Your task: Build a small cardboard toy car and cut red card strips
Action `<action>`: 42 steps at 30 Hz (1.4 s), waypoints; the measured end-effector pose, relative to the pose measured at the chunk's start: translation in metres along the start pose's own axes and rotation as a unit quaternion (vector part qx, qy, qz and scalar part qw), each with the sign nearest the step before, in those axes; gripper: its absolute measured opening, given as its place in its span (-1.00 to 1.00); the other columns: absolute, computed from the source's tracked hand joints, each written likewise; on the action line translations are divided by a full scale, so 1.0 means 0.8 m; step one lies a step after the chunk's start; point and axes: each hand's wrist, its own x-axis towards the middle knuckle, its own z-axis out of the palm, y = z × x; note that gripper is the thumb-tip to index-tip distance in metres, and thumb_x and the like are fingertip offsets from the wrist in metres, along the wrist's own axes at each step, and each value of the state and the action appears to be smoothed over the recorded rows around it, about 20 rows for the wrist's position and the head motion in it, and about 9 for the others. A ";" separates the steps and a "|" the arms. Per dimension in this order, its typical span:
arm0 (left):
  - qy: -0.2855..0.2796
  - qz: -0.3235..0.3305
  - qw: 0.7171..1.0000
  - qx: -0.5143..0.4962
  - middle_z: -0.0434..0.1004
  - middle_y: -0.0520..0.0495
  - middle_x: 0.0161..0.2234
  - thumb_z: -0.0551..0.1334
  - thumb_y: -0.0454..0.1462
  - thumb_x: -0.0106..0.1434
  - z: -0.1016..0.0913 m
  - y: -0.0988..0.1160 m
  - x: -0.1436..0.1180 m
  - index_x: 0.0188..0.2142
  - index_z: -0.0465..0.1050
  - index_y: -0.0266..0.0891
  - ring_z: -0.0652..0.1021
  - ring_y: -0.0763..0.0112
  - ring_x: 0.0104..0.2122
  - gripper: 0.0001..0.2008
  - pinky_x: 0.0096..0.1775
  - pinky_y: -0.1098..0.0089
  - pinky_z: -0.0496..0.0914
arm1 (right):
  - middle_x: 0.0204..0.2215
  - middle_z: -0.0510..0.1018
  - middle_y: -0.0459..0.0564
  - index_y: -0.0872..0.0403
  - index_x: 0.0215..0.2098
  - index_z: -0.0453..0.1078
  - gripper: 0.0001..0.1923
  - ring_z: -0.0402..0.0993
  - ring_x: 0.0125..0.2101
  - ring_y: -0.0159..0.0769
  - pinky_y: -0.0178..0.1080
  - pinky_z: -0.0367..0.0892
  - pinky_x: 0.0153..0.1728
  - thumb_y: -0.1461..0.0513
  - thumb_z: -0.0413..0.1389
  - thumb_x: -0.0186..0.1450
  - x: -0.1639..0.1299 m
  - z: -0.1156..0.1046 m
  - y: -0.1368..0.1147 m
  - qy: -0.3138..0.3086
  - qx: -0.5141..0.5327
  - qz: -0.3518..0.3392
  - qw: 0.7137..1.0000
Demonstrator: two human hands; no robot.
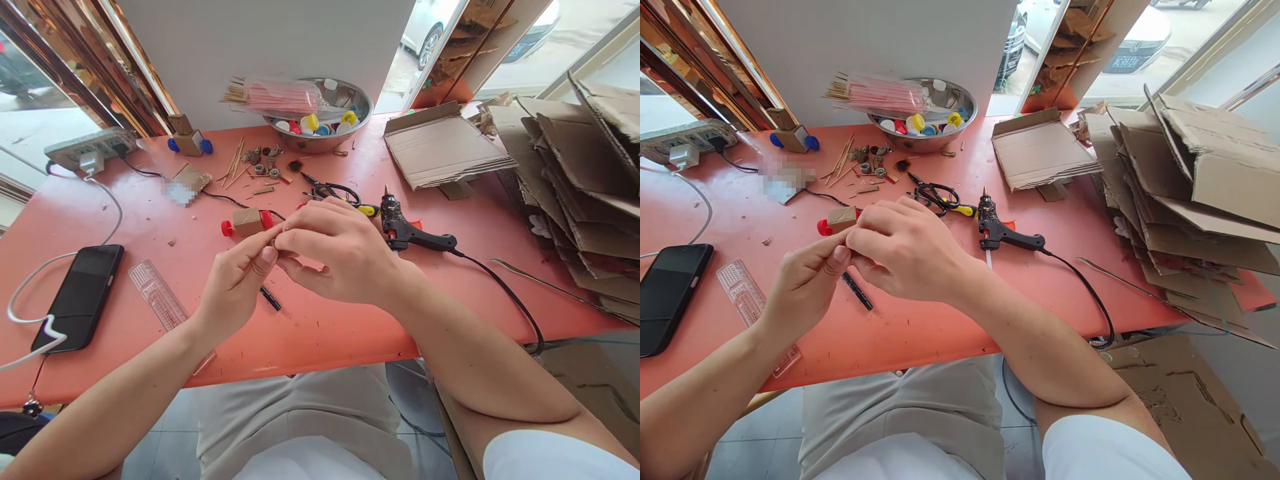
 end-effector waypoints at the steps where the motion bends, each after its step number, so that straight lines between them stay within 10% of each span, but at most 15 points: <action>1: -0.002 0.001 1.000 -0.010 0.78 -0.13 -0.11 0.28 0.19 0.37 0.000 0.000 0.000 0.00 0.72 -0.09 0.72 0.05 -0.08 -0.49 0.00 0.13 0.62 | -0.26 0.65 -0.01 0.03 -0.23 0.45 -0.83 0.53 -0.26 -0.30 -0.23 0.33 -0.19 0.28 0.06 0.52 0.001 -0.001 -0.001 -0.004 0.013 0.007 1.000; 42: -0.007 -0.019 0.992 -0.126 0.79 -0.26 -0.10 0.34 0.13 0.35 -0.002 -0.003 -0.002 0.01 0.72 -0.16 0.68 -0.10 0.10 -0.51 0.03 0.01 0.65 | -0.24 0.63 0.04 0.06 -0.21 0.56 -0.82 0.52 -0.24 -0.25 -0.17 0.42 -0.17 0.22 0.13 0.51 0.003 -0.016 0.002 0.006 0.063 0.057 0.996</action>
